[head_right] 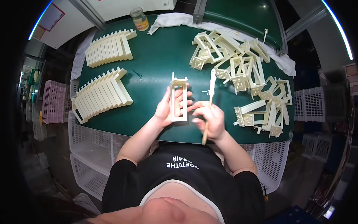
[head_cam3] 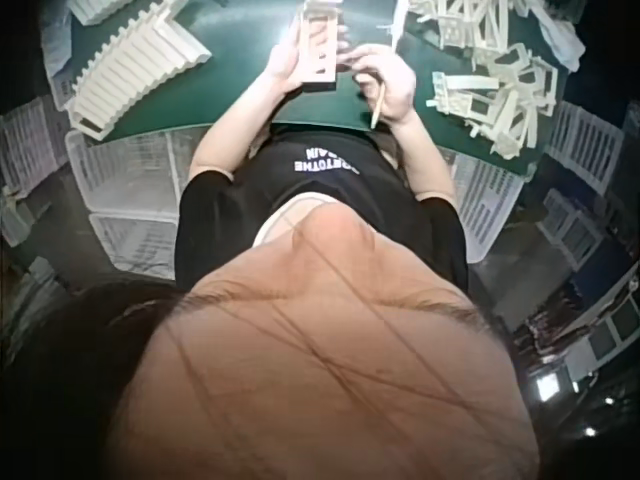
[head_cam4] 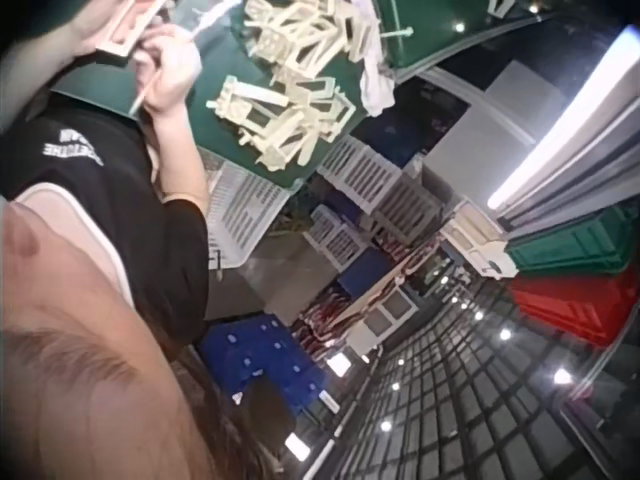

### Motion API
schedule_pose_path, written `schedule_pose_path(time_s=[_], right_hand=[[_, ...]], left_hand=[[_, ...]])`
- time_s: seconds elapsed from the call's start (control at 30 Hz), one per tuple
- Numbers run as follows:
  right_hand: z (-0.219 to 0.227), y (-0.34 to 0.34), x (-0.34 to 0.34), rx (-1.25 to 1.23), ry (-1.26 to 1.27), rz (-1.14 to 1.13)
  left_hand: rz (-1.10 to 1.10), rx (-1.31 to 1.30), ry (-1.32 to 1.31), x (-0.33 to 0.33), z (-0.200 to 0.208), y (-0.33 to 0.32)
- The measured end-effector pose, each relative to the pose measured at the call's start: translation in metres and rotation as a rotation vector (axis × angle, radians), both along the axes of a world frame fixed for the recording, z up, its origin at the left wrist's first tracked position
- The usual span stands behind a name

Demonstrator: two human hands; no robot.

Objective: Assembling white plastic frame components using a manual assembly tool at a manufacturing station.

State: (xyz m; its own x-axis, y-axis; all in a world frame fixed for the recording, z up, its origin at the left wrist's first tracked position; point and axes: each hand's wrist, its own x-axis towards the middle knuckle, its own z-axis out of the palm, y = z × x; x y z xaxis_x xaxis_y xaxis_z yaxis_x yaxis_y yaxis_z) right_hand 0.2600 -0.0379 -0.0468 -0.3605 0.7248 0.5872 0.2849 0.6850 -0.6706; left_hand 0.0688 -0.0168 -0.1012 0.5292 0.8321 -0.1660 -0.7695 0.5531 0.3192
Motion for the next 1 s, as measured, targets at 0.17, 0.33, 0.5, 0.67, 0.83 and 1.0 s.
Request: schedule_pose_path(time_s=[0.17,0.33,0.5,0.67,0.83,1.0], right_hand=[[-0.013,-0.014,0.030,-0.270,0.243,-0.097],[-0.003,-0.010,0.015,-0.575,0.536,-0.201],[-0.007,-0.003,0.016,-0.524,0.374,0.013],[0.003,0.004,-0.022,-0.108,-0.117,0.056],[0.016,0.008,-0.020,-0.272,-0.253,0.156],[0.016,0.011,-0.022,-0.425,-0.220,0.272]], left_hand=[[-0.036,0.030,0.072,-0.002,-0.003,0.002],[-0.036,0.033,0.034,-0.003,-0.009,0.003],[-0.021,0.046,0.029,-0.002,-0.013,0.002],[0.015,-0.005,0.032,0.000,-0.016,0.000],[-0.044,-0.046,-0.006,-0.003,-0.018,-0.001],[-0.053,-0.013,-0.054,-0.004,-0.014,0.003]])
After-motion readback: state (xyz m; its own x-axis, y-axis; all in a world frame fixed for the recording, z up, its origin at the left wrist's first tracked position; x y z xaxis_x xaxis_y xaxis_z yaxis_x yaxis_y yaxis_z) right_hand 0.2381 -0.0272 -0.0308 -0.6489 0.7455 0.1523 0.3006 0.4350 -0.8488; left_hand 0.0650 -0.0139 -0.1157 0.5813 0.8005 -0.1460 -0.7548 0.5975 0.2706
